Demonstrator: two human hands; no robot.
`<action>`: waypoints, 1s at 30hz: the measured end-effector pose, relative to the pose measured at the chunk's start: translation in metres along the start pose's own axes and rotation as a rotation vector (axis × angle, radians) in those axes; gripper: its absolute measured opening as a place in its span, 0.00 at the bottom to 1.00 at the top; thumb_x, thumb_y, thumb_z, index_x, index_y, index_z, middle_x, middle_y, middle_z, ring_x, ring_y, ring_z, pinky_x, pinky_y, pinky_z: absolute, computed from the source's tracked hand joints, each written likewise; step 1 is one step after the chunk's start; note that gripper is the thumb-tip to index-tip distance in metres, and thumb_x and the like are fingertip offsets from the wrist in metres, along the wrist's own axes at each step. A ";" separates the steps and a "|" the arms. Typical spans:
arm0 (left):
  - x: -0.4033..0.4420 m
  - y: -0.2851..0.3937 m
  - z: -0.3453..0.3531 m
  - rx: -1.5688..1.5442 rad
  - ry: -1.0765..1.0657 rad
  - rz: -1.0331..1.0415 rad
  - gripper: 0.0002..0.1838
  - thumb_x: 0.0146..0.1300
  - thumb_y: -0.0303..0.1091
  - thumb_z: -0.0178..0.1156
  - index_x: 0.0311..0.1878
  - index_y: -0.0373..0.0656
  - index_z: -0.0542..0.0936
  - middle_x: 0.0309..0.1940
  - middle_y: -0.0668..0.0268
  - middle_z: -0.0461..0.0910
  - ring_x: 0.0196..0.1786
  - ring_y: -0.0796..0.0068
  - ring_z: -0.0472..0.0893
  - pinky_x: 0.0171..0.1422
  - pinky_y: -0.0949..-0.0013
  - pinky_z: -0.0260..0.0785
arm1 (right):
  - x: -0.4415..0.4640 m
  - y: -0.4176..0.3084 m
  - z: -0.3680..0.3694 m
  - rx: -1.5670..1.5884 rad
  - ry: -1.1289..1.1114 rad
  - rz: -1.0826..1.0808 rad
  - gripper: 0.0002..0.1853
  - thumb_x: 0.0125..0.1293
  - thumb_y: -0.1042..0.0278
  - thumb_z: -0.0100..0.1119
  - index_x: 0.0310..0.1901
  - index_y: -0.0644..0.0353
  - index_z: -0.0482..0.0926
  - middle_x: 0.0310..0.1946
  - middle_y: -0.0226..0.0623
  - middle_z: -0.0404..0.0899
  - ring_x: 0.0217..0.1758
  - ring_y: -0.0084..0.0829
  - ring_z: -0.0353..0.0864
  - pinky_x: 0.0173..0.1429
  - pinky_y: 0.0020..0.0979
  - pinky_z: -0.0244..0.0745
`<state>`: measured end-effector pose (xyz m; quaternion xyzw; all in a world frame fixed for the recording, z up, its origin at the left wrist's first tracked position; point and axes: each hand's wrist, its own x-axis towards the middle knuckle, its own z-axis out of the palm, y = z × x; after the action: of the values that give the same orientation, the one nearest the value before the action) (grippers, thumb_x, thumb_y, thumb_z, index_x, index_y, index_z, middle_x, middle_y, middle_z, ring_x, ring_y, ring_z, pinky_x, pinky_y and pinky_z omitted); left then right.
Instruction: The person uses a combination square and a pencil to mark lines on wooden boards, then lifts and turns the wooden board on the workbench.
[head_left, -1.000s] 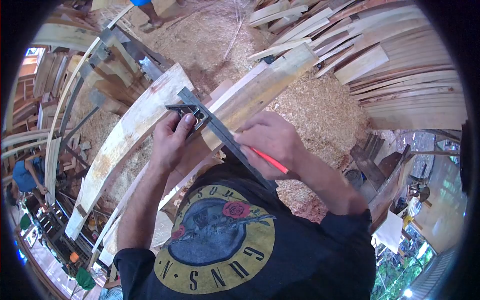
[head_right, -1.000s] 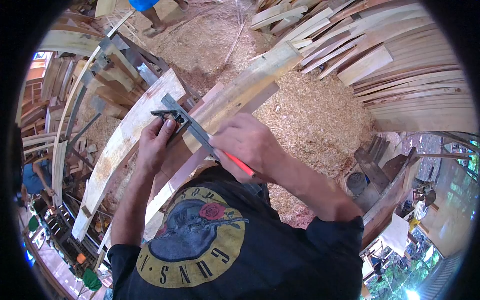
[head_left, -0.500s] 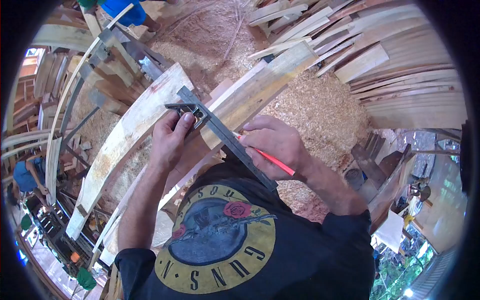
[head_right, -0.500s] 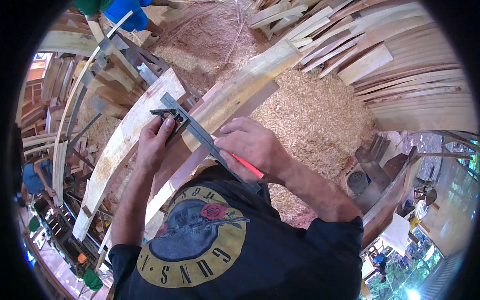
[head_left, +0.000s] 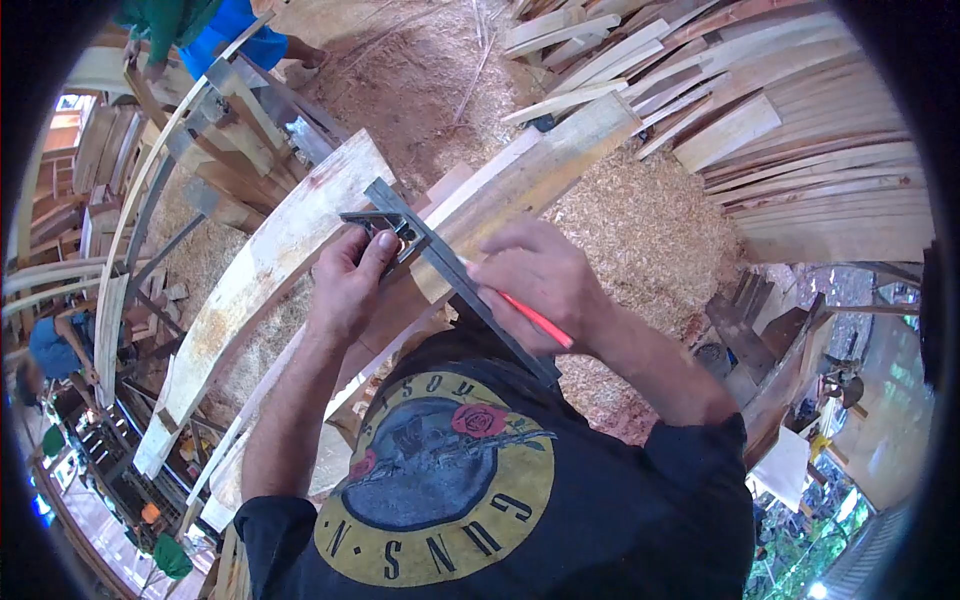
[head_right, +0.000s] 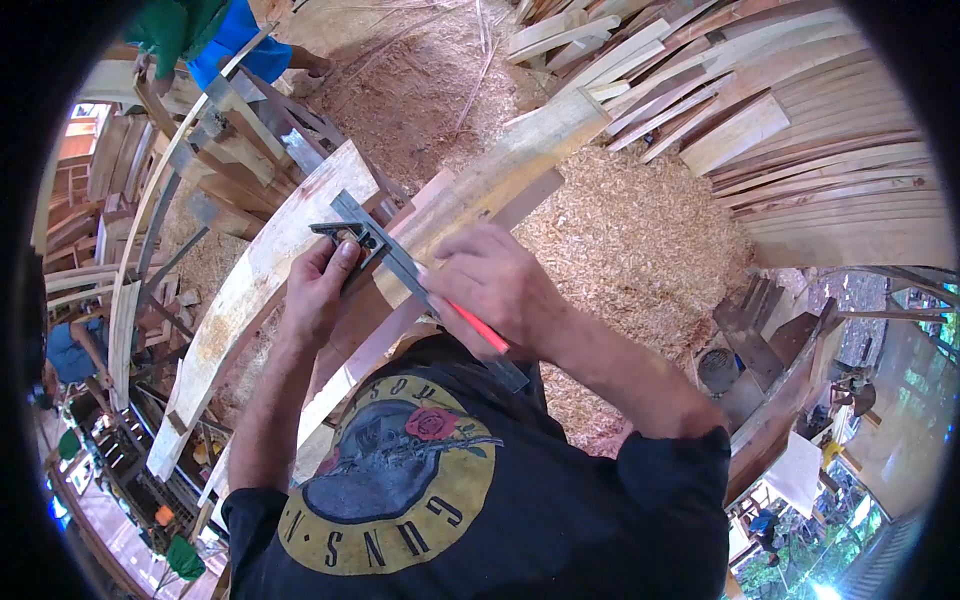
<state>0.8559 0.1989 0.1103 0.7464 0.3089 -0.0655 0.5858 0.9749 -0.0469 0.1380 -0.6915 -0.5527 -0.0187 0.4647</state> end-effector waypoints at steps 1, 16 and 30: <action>0.000 0.000 0.000 0.006 0.002 0.006 0.18 0.76 0.46 0.61 0.41 0.38 0.83 0.29 0.73 0.77 0.35 0.83 0.71 0.40 0.70 0.66 | -0.002 -0.002 -0.003 0.002 -0.013 0.004 0.15 0.54 0.78 0.69 0.45 0.62 0.84 0.35 0.41 0.85 0.43 0.45 0.87 0.47 0.43 0.81; 0.002 -0.003 -0.001 0.023 -0.009 0.035 0.20 0.77 0.48 0.60 0.38 0.37 0.83 0.28 0.72 0.77 0.34 0.82 0.71 0.40 0.69 0.66 | 0.011 0.005 0.007 -0.009 0.020 -0.009 0.14 0.54 0.78 0.69 0.44 0.63 0.84 0.34 0.43 0.85 0.42 0.46 0.87 0.46 0.42 0.83; -0.001 0.002 0.003 -0.020 0.016 0.032 0.18 0.77 0.45 0.61 0.40 0.38 0.83 0.29 0.73 0.79 0.34 0.83 0.72 0.40 0.69 0.67 | 0.010 0.006 -0.002 0.061 -0.023 0.007 0.11 0.55 0.80 0.67 0.41 0.64 0.84 0.33 0.42 0.85 0.38 0.45 0.87 0.42 0.42 0.83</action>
<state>0.8575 0.1957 0.1117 0.7457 0.3024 -0.0471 0.5918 0.9839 -0.0404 0.1406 -0.6791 -0.5560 0.0075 0.4791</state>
